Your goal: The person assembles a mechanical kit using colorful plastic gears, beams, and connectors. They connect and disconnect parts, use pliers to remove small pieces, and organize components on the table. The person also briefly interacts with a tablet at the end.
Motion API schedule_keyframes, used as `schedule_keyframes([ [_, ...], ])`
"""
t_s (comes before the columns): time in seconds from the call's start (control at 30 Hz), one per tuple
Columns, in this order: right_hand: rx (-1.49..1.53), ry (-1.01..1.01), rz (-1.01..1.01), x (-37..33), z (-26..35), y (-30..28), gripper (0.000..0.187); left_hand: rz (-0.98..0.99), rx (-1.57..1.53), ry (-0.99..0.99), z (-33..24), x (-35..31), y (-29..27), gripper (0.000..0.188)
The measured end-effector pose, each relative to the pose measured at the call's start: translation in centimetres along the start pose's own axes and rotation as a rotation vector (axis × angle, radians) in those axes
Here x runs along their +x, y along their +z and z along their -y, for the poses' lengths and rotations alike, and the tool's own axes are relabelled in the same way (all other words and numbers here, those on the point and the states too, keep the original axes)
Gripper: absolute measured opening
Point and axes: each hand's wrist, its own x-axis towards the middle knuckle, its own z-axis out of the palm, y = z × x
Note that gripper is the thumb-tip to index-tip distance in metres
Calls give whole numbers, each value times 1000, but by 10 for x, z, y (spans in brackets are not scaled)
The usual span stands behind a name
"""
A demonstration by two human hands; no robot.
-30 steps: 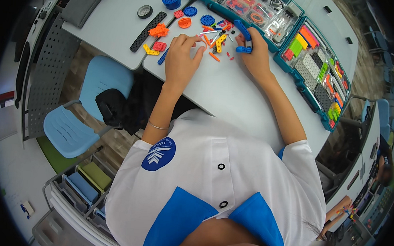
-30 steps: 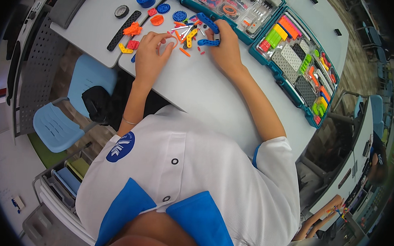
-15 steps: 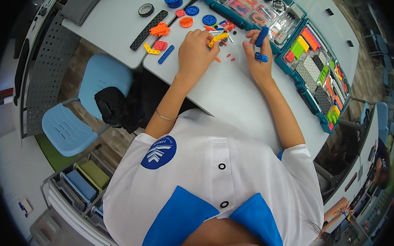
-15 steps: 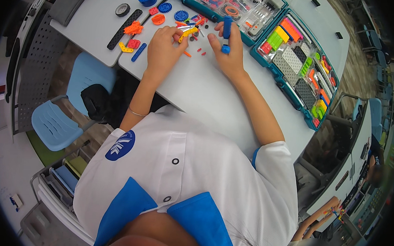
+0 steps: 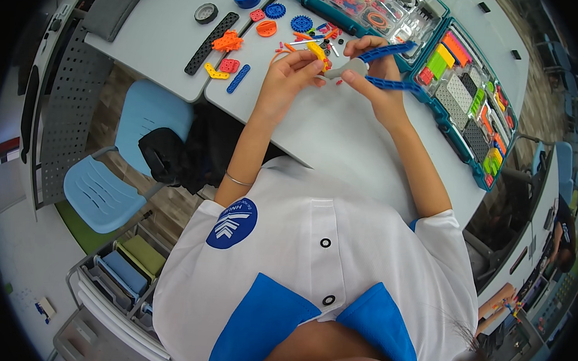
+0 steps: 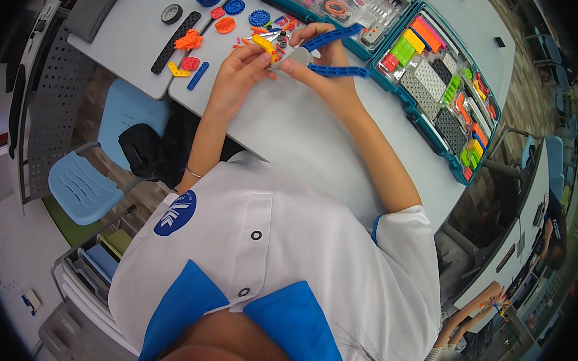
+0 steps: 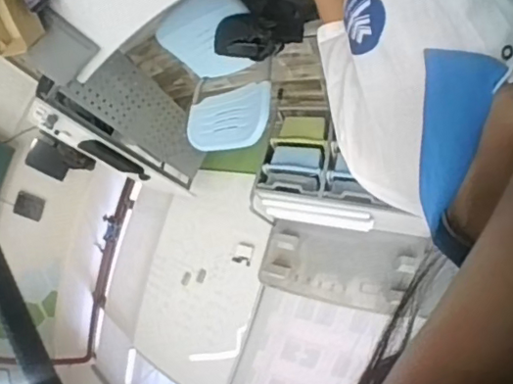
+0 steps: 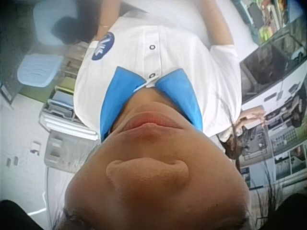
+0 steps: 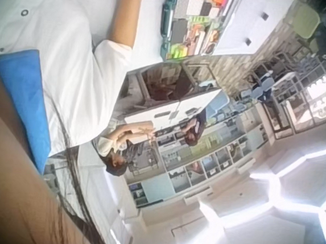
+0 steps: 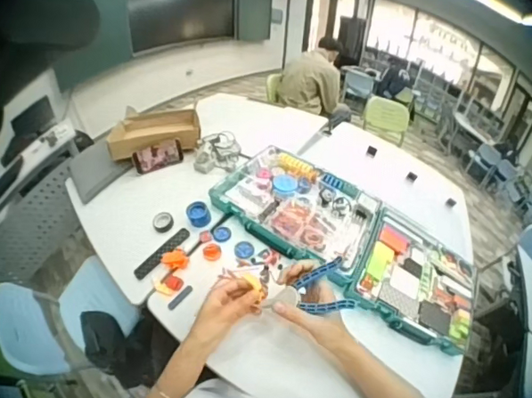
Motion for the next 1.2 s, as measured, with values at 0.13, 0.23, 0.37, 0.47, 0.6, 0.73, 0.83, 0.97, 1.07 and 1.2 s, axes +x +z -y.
schedule_keyframes([
  [0.13,347,432,-176,4,12,-14,47,21,109,30,3,-3,6,24],
  [0.23,458,368,-201,3,16,-22,44,37,109,37,2,-3,6,23],
  [0.37,324,100,-202,8,17,-18,37,6,106,57,-4,-5,8,22],
  [0.47,241,73,-166,6,15,-18,36,-12,80,69,-5,-7,9,22],
  [0.6,266,99,-180,5,13,-20,35,-13,122,62,-4,-7,6,31],
  [0.73,323,116,-195,5,13,-20,31,-23,102,75,-4,-6,8,25],
  [0.83,284,116,-227,4,12,-13,25,-23,116,86,-5,-8,9,23],
  [0.97,227,229,-251,2,11,-23,26,-20,120,110,-7,-7,5,22],
  [1.07,395,452,-342,5,3,-27,36,31,113,115,-6,-8,4,22],
  [1.2,550,720,-483,6,2,-26,41,77,75,132,-2,-11,8,25],
])
